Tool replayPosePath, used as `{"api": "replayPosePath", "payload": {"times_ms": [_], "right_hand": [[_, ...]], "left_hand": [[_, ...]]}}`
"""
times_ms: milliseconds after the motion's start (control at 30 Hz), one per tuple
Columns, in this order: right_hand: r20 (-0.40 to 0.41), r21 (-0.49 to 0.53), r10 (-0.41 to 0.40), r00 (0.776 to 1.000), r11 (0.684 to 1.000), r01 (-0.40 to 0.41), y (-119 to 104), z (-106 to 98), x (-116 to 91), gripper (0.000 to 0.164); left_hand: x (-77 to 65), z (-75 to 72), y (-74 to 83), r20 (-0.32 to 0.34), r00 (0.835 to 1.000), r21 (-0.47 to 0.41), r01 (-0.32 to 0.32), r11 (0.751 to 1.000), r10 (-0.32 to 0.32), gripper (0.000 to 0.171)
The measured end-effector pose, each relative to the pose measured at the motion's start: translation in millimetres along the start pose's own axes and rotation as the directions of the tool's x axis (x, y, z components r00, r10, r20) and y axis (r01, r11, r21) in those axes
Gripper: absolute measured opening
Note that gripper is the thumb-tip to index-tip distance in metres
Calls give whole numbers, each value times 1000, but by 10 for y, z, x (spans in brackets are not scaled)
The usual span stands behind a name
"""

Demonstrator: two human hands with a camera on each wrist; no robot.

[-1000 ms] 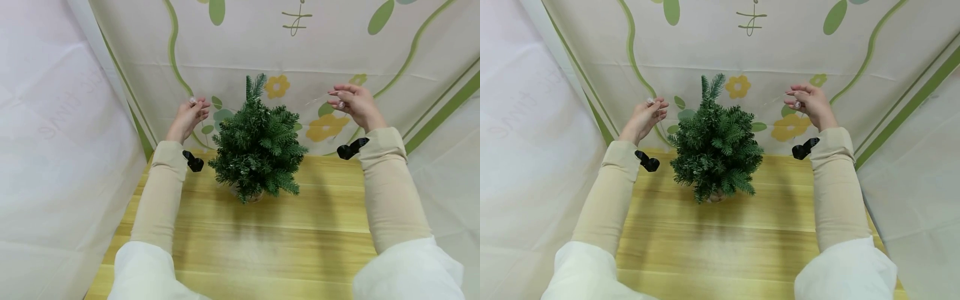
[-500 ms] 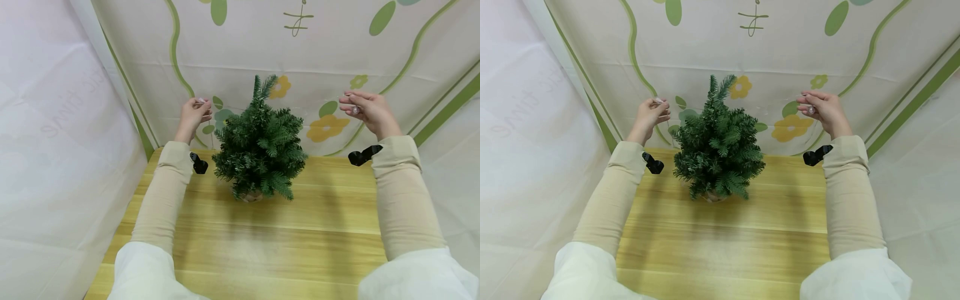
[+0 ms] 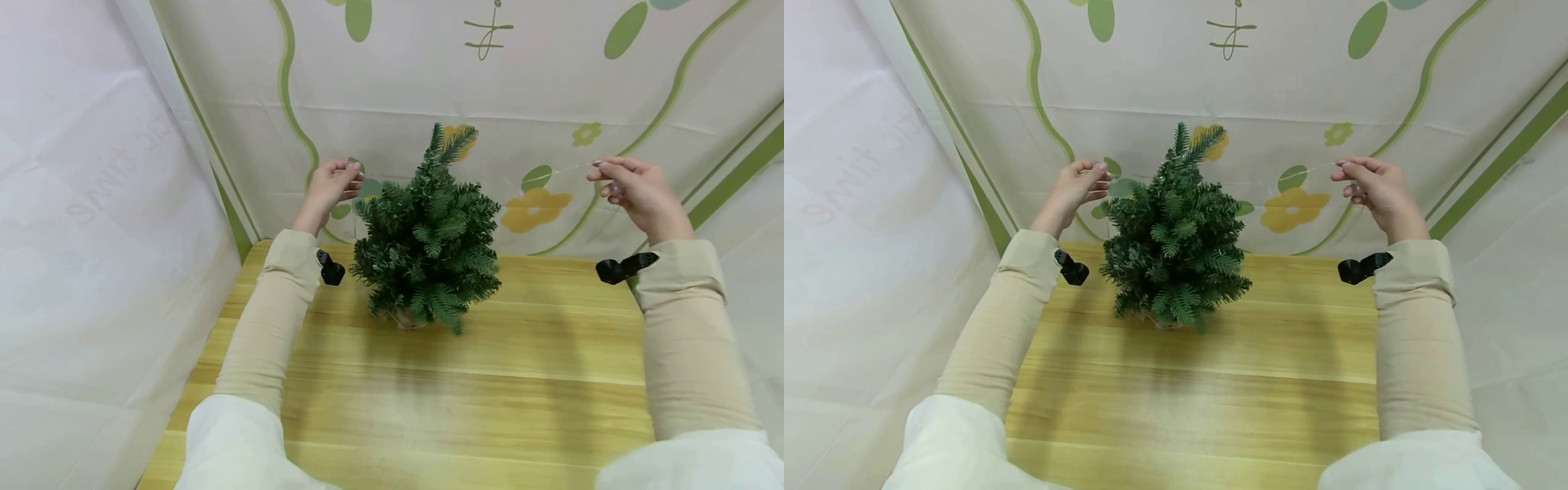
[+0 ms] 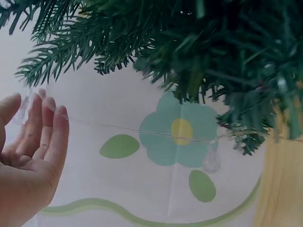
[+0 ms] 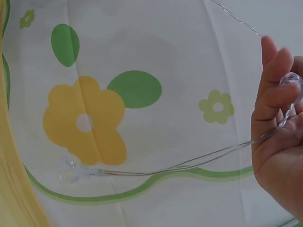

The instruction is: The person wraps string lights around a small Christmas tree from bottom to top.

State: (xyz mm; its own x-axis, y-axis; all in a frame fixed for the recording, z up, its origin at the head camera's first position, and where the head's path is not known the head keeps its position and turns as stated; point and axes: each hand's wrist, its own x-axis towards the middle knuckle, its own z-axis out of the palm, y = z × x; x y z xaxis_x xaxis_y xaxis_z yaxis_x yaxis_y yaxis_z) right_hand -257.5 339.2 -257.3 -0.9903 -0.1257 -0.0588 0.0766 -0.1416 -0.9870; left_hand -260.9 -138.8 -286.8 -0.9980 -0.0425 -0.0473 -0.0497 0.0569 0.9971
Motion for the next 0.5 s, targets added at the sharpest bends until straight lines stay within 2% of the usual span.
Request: {"api": "replayPosePath", "payload": {"times_ms": [133, 267, 400, 500], "right_hand": [[4, -13, 3, 1000, 1000, -3, -37, -80, -70, 15], [12, 20, -6, 1000, 1000, 6, -46, -153, -116, 13], [-26, 36, 3, 1000, 999, -2, -44, -208, -150, 12], [-47, 48, -11, 999, 999, 13, -39, -235, -172, 10]], "left_hand": [[0, 25, -6, 2, 1000, 14, 11, 1000, -11, 33], [25, 53, 8, -7, 1000, 24, 11, 1000, -11, 37], [53, 96, 36, -18, 1000, 37, -11, 999, 12, 37], [52, 128, 63, -3, 999, 65, -42, 997, 42, 38]]}}
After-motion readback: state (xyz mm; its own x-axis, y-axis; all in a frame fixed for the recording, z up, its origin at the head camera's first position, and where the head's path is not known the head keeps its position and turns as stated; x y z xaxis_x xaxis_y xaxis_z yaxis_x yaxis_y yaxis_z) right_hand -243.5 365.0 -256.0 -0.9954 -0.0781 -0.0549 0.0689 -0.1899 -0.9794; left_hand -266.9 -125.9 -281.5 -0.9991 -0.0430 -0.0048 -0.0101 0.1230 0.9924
